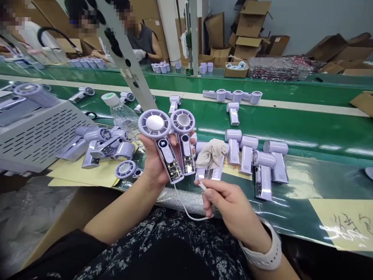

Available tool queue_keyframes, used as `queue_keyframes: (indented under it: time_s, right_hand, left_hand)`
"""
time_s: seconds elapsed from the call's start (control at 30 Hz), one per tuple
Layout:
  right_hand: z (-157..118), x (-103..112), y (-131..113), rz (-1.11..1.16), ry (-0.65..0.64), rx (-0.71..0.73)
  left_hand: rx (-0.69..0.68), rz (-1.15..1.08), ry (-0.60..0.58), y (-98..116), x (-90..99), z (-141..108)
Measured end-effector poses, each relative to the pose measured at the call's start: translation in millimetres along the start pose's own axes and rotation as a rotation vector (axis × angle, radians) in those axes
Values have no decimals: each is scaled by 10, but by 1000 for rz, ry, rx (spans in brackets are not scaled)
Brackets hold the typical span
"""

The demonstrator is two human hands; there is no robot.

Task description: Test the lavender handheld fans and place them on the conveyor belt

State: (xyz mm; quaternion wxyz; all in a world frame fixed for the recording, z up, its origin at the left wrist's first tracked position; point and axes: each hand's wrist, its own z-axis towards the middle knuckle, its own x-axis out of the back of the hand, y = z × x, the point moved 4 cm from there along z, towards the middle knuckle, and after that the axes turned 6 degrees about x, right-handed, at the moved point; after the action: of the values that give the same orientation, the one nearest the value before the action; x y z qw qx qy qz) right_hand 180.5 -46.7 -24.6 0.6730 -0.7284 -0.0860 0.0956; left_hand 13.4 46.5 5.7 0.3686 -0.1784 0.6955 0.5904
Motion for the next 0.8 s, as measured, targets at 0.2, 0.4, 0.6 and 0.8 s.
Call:
queue_keyframes:
  time_s: [0.2, 0.4, 0.6, 0.8]
  right_hand:
    - [161, -440, -156, 82, -24, 14]
    - [148, -644, -4, 234, 117, 88]
    - [133, -549, -101, -144, 46, 303]
    - [86, -430, -99, -233, 184, 338]
  left_hand:
    - [-4, -50, 5, -14, -91, -6]
    - [-89, -14, 1, -20, -59, -37]
    - [-64, -61, -6, -39, -50, -46]
    - [30, -214, -53, -41, -82, -72]
